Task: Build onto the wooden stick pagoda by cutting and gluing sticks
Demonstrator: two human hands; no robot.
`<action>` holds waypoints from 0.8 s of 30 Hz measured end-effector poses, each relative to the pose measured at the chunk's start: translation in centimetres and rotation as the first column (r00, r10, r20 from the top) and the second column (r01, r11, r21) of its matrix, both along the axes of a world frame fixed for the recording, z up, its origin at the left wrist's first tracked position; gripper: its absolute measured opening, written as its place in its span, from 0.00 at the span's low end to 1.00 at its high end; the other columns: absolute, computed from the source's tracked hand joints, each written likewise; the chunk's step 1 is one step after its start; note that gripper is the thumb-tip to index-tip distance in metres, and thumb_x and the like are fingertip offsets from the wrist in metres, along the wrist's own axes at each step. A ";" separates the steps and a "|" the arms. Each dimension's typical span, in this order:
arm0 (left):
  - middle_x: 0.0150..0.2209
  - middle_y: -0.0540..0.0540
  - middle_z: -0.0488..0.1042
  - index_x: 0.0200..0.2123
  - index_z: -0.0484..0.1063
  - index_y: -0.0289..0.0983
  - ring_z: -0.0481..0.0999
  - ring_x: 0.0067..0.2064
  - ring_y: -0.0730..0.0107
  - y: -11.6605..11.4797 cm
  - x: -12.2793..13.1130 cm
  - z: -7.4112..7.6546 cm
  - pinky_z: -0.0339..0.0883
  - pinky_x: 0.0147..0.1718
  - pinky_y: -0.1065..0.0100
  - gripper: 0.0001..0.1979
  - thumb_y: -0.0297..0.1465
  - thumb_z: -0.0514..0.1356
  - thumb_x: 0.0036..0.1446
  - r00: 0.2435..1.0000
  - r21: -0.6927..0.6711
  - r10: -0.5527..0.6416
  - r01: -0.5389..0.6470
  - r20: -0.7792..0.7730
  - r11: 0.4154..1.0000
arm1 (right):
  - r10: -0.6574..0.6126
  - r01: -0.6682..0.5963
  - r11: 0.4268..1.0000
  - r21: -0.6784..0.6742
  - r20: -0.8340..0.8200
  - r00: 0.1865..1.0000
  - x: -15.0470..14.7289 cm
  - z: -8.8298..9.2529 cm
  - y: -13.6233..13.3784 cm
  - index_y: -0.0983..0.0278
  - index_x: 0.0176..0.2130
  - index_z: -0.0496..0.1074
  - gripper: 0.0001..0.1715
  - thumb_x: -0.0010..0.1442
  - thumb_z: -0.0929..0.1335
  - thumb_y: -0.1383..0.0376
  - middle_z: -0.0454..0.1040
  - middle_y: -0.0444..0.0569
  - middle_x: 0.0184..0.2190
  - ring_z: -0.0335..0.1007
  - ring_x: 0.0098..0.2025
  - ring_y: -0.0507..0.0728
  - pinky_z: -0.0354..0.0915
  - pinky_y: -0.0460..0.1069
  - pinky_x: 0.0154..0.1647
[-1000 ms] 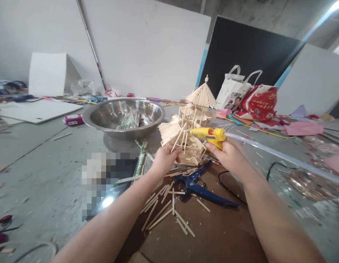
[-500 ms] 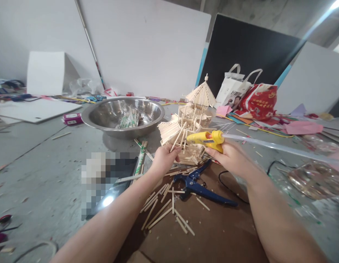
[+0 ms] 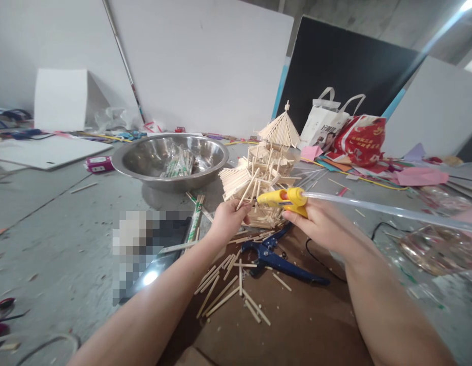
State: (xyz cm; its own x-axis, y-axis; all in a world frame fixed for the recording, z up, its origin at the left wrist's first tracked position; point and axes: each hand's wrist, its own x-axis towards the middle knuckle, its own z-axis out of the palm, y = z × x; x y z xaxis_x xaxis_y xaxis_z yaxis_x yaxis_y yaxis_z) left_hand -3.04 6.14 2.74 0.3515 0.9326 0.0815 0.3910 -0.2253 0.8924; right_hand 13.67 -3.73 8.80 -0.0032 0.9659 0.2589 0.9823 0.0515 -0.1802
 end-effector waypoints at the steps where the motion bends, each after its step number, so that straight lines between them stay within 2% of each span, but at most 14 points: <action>1: 0.11 0.55 0.57 0.13 0.65 0.34 0.53 0.16 0.80 0.0 0.0 0.0 0.49 0.19 0.74 0.17 0.40 0.52 0.44 1.000 -0.001 0.001 -0.001 0.003 1.000 | -0.002 0.002 1.000 0.005 0.004 1.000 0.0 0.0 0.0 0.63 0.37 0.68 0.20 0.54 0.58 0.54 0.72 0.50 0.33 0.67 0.34 0.59 0.59 0.50 0.33; 14: 0.10 0.55 0.55 0.13 0.66 0.35 0.52 0.16 0.81 -0.1 0.1 0.2 0.49 0.19 0.74 0.17 0.40 0.53 0.44 1.000 -0.016 0.010 -0.010 0.009 1.000 | 0.009 -0.010 1.000 0.005 0.061 0.998 -0.1 -0.1 0.0 0.63 0.36 0.68 0.20 0.55 0.57 0.54 0.71 0.49 0.31 0.67 0.33 0.58 0.60 0.50 0.32; 20: 0.11 0.55 0.57 0.13 0.66 0.34 0.53 0.16 0.80 0.0 0.0 -0.1 0.49 0.19 0.74 0.18 0.41 0.52 0.44 1.000 -0.011 -0.010 0.011 0.006 1.000 | 0.004 -0.006 0.999 0.047 0.039 0.999 0.0 -0.1 0.0 0.63 0.37 0.68 0.20 0.55 0.57 0.54 0.71 0.50 0.31 0.67 0.33 0.58 0.61 0.50 0.31; 24: 0.12 0.54 0.58 0.13 0.65 0.34 0.54 0.16 0.81 0.0 0.1 -0.2 0.49 0.19 0.74 0.18 0.41 0.53 0.44 1.000 -0.008 -0.003 0.003 0.015 1.000 | -0.006 0.005 0.996 0.084 0.019 1.000 0.2 0.0 -0.1 0.63 0.35 0.69 0.20 0.55 0.57 0.53 0.71 0.49 0.28 0.67 0.32 0.59 0.61 0.50 0.30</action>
